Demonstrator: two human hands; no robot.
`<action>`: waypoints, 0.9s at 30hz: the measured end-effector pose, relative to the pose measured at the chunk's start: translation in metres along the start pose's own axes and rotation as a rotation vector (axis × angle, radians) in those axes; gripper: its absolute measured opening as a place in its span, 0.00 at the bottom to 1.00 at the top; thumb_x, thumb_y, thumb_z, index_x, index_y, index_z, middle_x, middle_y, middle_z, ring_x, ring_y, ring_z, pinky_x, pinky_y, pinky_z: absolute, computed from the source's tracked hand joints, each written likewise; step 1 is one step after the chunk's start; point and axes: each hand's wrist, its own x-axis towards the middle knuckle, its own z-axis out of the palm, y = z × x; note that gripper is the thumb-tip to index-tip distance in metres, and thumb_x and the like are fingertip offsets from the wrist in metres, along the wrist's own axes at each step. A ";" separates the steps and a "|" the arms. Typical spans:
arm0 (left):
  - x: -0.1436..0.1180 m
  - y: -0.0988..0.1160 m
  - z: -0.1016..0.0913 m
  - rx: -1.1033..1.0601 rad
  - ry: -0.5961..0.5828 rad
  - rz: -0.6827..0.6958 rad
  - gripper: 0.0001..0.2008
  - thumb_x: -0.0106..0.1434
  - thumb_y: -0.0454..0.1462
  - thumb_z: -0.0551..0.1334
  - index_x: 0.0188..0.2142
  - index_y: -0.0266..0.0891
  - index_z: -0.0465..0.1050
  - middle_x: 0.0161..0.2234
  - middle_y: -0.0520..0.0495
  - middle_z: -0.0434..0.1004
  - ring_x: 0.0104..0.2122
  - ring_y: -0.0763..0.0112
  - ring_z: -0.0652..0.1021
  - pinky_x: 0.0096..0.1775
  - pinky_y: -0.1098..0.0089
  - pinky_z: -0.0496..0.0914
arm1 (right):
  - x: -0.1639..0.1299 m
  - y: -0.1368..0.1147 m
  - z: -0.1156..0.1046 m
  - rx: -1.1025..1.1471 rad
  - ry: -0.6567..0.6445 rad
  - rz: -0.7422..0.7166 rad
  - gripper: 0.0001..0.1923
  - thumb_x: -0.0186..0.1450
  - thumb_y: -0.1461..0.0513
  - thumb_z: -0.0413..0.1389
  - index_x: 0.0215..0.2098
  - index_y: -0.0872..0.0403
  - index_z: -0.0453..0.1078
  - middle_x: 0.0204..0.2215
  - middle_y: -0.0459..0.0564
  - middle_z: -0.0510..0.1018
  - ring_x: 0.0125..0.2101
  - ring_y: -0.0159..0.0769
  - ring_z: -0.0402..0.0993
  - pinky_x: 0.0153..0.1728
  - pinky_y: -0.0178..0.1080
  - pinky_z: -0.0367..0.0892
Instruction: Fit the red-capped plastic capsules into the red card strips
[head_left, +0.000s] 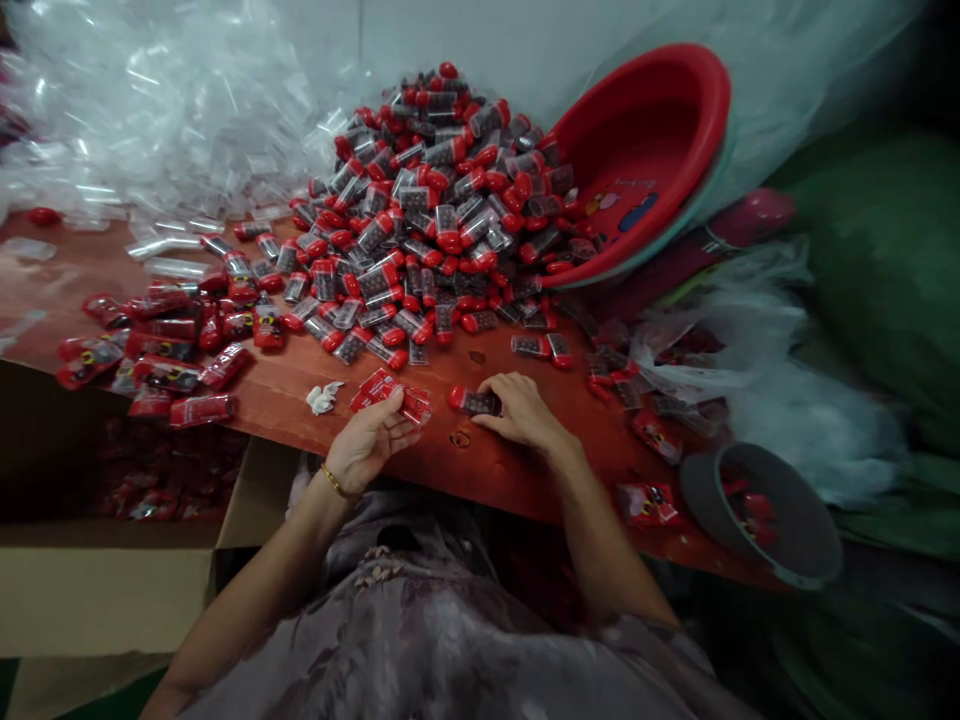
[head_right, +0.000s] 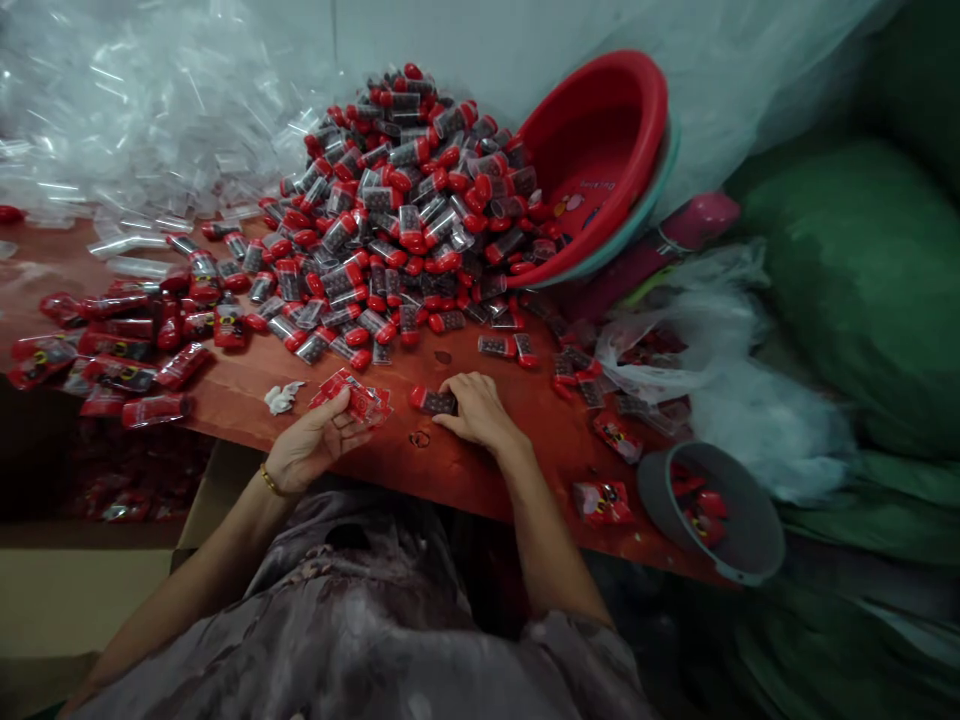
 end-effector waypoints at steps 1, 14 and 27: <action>-0.001 0.000 0.000 0.005 0.001 0.001 0.09 0.55 0.41 0.67 0.30 0.38 0.73 0.27 0.48 0.80 0.31 0.68 0.79 0.34 0.69 0.71 | -0.002 -0.004 0.001 0.021 0.020 0.027 0.14 0.57 0.57 0.60 0.39 0.54 0.69 0.35 0.52 0.75 0.38 0.43 0.68 0.42 0.43 0.61; -0.001 -0.010 0.000 0.144 -0.020 0.085 0.17 0.43 0.45 0.73 0.27 0.34 0.74 0.25 0.47 0.79 0.24 0.72 0.77 0.31 0.71 0.71 | -0.065 -0.077 -0.022 0.410 0.357 -0.108 0.18 0.58 0.58 0.60 0.47 0.50 0.70 0.40 0.50 0.80 0.40 0.39 0.77 0.45 0.42 0.70; -0.005 -0.010 0.001 0.152 0.033 0.129 0.16 0.41 0.42 0.74 0.25 0.34 0.74 0.23 0.48 0.78 0.22 0.74 0.76 0.30 0.73 0.71 | -0.063 -0.086 -0.010 0.460 0.430 -0.017 0.17 0.58 0.59 0.59 0.47 0.49 0.70 0.39 0.49 0.79 0.39 0.39 0.77 0.43 0.41 0.72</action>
